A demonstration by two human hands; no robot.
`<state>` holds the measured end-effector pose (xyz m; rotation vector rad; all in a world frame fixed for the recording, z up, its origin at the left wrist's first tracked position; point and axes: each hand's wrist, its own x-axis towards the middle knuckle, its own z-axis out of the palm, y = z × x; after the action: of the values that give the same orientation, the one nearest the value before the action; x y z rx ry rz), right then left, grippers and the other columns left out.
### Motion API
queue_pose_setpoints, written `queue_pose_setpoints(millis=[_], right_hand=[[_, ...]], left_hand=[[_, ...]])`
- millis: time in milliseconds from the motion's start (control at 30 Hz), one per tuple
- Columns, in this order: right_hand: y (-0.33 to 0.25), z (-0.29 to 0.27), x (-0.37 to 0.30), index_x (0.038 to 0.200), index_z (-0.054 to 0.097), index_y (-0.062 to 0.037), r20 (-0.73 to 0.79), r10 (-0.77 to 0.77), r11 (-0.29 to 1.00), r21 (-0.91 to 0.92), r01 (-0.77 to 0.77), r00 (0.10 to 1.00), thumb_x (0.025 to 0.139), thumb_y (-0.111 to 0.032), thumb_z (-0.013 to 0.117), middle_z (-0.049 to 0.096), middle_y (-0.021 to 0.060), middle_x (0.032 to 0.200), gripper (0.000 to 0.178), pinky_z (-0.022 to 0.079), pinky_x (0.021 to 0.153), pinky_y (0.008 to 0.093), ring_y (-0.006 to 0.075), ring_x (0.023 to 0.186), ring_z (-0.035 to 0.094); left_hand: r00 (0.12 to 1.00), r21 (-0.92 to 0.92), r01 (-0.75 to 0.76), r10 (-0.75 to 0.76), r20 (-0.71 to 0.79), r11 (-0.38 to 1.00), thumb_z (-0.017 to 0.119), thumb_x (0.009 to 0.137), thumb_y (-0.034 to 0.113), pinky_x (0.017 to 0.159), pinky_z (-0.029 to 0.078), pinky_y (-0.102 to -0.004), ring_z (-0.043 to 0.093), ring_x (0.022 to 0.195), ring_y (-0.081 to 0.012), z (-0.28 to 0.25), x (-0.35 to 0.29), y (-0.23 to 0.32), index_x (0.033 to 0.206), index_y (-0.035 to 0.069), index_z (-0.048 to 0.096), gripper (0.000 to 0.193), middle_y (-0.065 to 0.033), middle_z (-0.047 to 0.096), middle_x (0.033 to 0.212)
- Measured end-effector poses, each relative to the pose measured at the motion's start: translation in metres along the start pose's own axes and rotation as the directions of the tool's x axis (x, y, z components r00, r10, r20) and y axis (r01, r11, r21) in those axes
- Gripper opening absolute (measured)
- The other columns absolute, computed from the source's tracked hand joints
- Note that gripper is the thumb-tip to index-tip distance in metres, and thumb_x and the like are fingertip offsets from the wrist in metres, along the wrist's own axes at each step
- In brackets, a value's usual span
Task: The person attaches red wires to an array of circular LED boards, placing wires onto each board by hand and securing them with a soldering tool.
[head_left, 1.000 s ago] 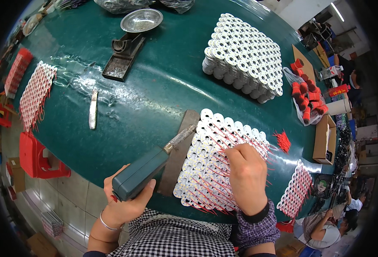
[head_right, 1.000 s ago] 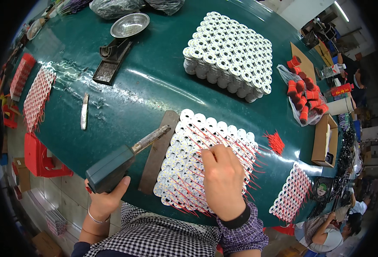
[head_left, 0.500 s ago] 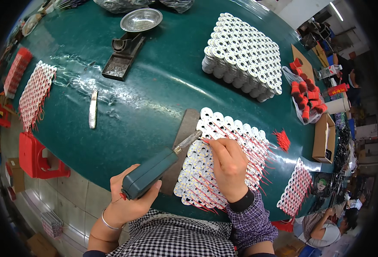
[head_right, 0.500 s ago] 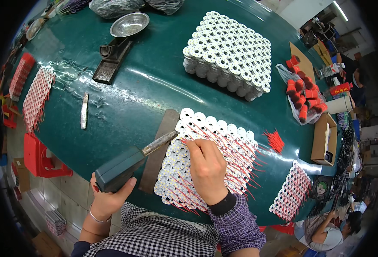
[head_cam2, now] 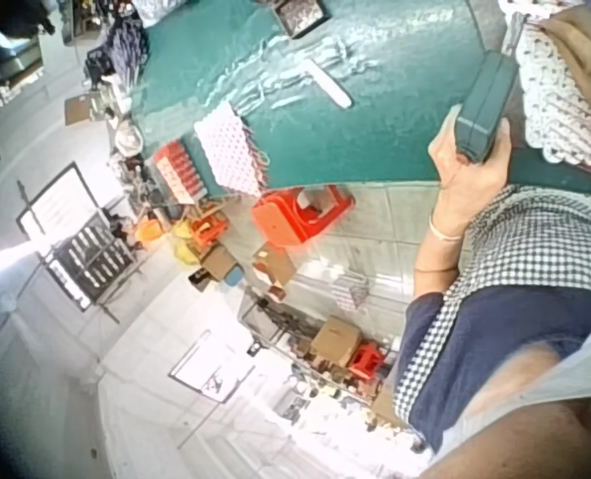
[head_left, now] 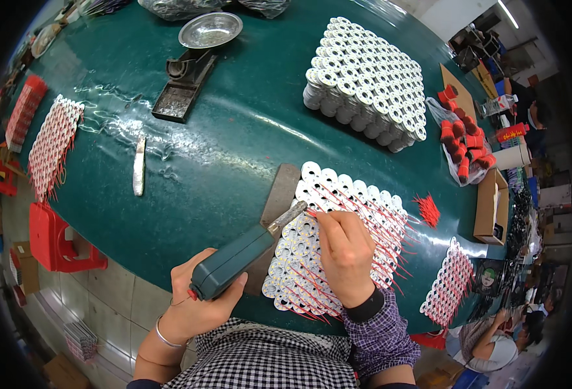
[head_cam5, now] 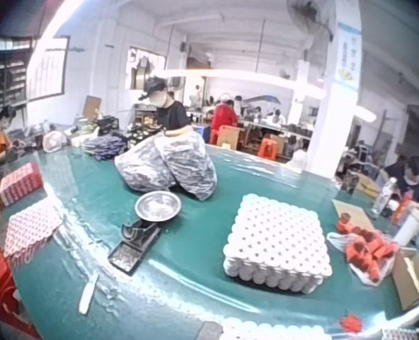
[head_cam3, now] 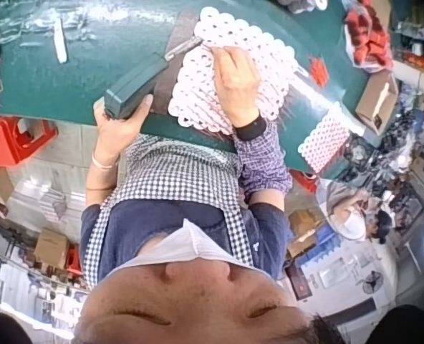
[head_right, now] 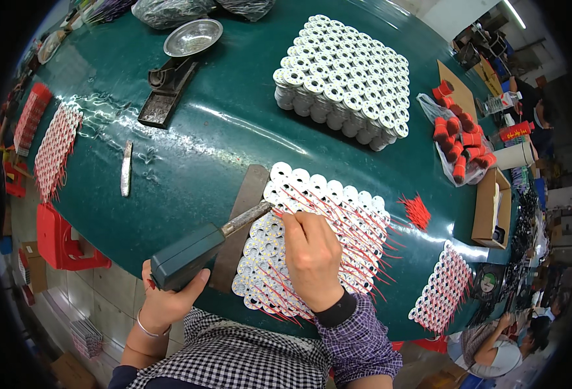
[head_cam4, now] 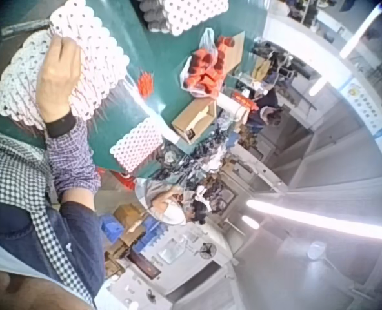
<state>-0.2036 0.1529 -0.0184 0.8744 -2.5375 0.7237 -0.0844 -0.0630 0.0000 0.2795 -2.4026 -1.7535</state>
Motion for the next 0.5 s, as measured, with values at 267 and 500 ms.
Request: queue_pose_setpoints(millis=[267, 500], right_hand=[[0.002, 0.0, -0.001, 0.103, 0.069, 0.0035, 0.019, -0.038, 0.999, -0.036, 0.038, 0.999, 0.078, 0.004, 0.072, 0.063, 0.0116, 0.092, 0.026, 0.051, 0.065, 0.0372, 0.0262, 0.078, 0.062], [0.0, 0.0, 0.0, 0.103, 0.07, 0.004, 0.017, -0.043, 0.998, -0.041, 0.044, 0.999, 0.076, 0.004, 0.072, 0.062, 0.0108, 0.091, 0.027, 0.051, 0.065, 0.0371, 0.0254, 0.078, 0.061]], left_hand=[[1.0, -0.003, -0.02, 0.02, -0.001, 1.0, 0.08, 0.081, 0.002, 0.055, 0.044, -0.0263, 0.056, 0.06, -0.0109, 0.0, 0.001, -0.002, 0.088, -0.001, 0.069, 0.013, -0.0046, 0.062, 0.074], [0.994, -0.002, -0.077, 0.077, -0.078, 0.997, 0.078, 0.079, -0.001, 0.054, 0.045, -0.0262, 0.057, 0.06, -0.0111, 0.001, 0.001, 0.009, 0.088, -0.002, 0.07, 0.012, -0.0055, 0.063, 0.075]])
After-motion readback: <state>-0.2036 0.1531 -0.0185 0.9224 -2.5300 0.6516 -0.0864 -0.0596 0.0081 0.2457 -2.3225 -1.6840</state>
